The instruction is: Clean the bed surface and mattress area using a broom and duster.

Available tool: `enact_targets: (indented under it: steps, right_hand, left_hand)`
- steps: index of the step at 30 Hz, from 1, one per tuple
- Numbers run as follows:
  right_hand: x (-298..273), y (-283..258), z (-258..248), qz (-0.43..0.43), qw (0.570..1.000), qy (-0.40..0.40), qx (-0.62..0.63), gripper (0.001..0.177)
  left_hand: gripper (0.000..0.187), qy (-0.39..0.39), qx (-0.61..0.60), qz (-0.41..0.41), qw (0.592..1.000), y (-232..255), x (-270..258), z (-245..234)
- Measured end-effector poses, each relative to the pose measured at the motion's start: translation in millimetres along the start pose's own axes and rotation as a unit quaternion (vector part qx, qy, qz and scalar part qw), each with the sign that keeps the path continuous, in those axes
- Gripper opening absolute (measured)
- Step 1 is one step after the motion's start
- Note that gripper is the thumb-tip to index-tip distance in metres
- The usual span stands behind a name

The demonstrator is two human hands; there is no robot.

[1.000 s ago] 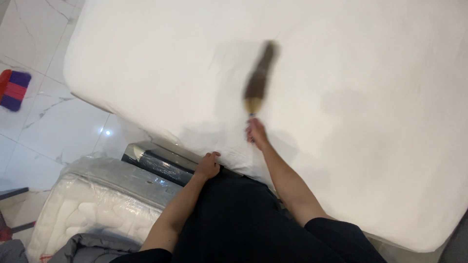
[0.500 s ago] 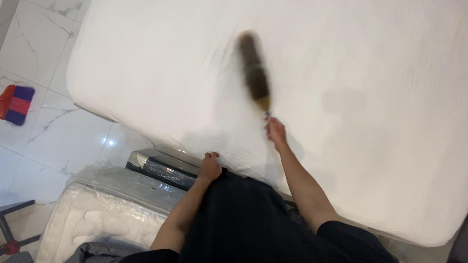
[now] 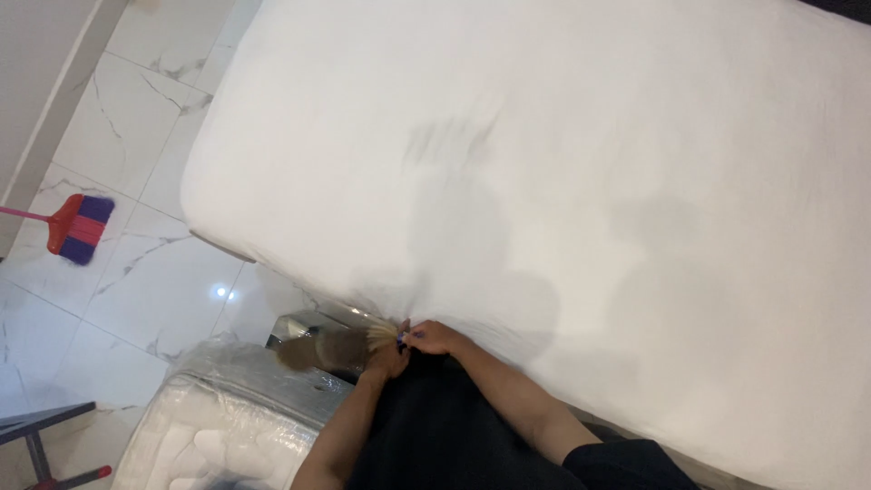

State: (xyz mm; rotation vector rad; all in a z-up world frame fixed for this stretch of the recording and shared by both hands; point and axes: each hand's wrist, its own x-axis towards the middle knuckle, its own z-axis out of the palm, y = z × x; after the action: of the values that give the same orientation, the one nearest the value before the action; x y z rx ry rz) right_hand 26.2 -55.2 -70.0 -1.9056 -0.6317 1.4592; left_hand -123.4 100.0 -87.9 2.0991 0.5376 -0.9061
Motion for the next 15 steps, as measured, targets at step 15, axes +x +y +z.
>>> enact_targets:
  steps: [15]
  right_hand:
    - [-209, 126, -15, 0.213, 0.754, 0.420, 0.459, 0.052]
  left_hand:
    - [0.022, 0.171, 0.101, 0.243, 0.949, 106, 45, -66]
